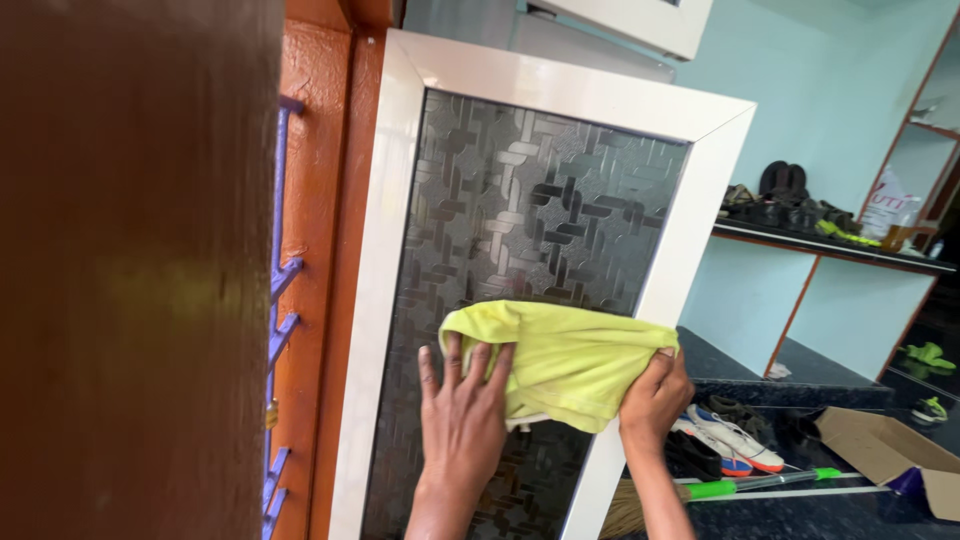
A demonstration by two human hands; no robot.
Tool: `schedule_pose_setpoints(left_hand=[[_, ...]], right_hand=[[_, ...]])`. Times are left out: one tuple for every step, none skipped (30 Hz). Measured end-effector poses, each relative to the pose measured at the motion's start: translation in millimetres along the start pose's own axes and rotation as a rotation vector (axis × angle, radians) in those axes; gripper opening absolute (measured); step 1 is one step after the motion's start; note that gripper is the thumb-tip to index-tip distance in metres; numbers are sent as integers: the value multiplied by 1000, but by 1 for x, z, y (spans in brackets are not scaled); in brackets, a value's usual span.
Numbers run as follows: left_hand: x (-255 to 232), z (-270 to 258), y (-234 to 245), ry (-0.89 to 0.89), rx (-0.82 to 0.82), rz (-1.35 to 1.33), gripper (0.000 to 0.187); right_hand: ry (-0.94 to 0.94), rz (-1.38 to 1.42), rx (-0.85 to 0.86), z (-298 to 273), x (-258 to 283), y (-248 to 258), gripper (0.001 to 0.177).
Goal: The person wipes a white-framed glass window and an adjacent purple metal security grille using a yellow cloth. They clean the glass pane and the grille bars in a repetitive wiping motion.
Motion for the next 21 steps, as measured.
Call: schedule_pose_setpoints(left_hand=[[0,0,3,28,-16,-9,61],[-3,-2,2,49,16,-29,63],[-7,-2,-1,71,48,-48,64],[-11,-1,-3,96,77,-65,66],[-23,-1,-2,52,1,-123,63],[-36,-1,1,7,-77,-175,61],[-49,0,5,-38,-156,-226,61],[-59,1,2,-21,-103,-272,61],[-70,1,-1,-4,-49,-318,62],[-79,6,-2,9,-1,-363,63],[-90,10,3,-42,-48,-379,65],[-101,9,8,-87,-92,-398,66],[-106,11,13,-133,-137,-416,68],[-107,13,14,-136,-101,-448,68],[-109,14,14,-140,-66,-480,69],[-110,17,15,-146,-27,-509,69],[-111,23,20,-164,-89,-503,70],[-113,31,24,-184,-152,-497,71],[-116,39,28,-204,-214,-490,72],[-120,50,31,-213,-250,-469,76],[-125,59,35,-222,-286,-447,80]], right_hand=[[-3,18,1,1,2,2,43],[-18,-1,-2,-1,2,5,43],[-33,-19,-4,-1,0,7,43],[-46,-34,-5,-2,-1,8,43],[-94,-42,27,-2,-5,8,44],[-143,-44,58,-3,-7,8,44],[-193,-46,89,-3,-9,10,45],[-174,-67,117,0,-8,13,43],[-156,-88,145,5,-6,18,42],[-134,-106,167,15,-1,20,43],[-96,-96,180,28,8,20,42],[-56,-90,198,42,16,21,41],[-16,-83,215,57,26,21,40],[-62,-103,225,76,33,19,41],[-107,-122,234,95,40,15,42],[-121,-113,234,110,48,13,40],[-136,-103,234,124,55,11,39],[-149,-93,232,132,59,12,38],[-37,-17,138,131,68,16,37],[76,61,34,126,77,20,37],[190,139,-72,121,82,24,40]])
Point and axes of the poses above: each hand's wrist, its own z-axis towards the middle knuckle, its own y-axis out of the back of the hand, x = y × z, the point moved 5 cm from there along z, towards the middle knuckle, and after that the axes turned 9 degrees about -z, right-handed, at the moved point
